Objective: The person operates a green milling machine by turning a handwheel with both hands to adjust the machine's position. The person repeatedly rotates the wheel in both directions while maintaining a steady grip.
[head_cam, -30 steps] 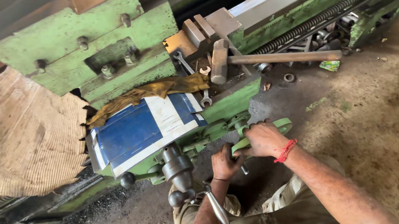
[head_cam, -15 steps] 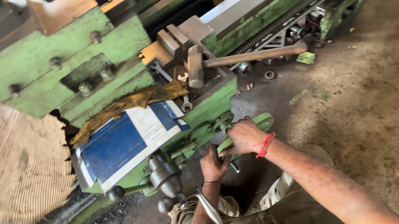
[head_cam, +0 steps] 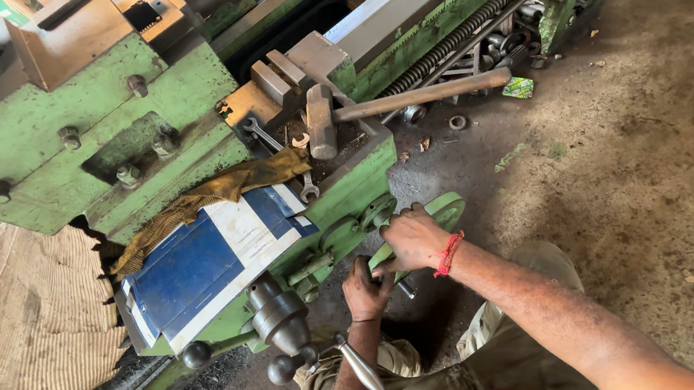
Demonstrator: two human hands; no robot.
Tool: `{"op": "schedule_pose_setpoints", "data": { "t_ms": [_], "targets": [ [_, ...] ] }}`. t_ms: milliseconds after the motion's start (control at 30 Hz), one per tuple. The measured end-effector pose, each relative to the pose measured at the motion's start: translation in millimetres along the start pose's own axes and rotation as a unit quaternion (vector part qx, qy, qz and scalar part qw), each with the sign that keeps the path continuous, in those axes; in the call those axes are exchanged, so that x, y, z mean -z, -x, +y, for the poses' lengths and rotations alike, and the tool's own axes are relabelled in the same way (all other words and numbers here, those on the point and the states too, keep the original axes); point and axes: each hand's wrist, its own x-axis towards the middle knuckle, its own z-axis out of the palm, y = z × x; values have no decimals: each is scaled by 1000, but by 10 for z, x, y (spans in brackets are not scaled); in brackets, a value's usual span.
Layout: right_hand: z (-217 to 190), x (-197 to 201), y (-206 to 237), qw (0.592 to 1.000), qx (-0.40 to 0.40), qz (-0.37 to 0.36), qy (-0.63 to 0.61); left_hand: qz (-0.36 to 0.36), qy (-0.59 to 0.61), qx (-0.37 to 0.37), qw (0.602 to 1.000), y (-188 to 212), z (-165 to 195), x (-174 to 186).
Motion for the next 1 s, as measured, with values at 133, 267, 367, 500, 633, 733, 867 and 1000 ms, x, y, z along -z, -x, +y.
{"op": "schedule_pose_setpoints", "data": {
  "t_ms": [133,267,367,500,633,733,867,1000],
  "targets": [
    [-13,4,21,1000,0,9,-4,2,5,-2,1000,28,-34,-25],
    [-12,1,7,1000,-4,1,-13,6,9,-1,1000,41,-48,-32],
    [-11,-2,1,1000,-3,0,-12,5,18,-9,1000,43,-36,-19],
    [-11,0,-29,1000,2,7,-11,-9,29,1,1000,9,-25,20],
    [-6,-56,-61,1000,2,14,-7,-3,24,-9,1000,7,-34,36],
    [0,-147,-87,999,15,35,-3,5,37,-6,999,51,-76,42],
    [28,-253,-92,997,23,67,18,-6,44,25,999,101,-145,-11],
    [27,-258,-85,999,11,38,4,11,31,-7,999,114,-219,-100]
  ]
}}
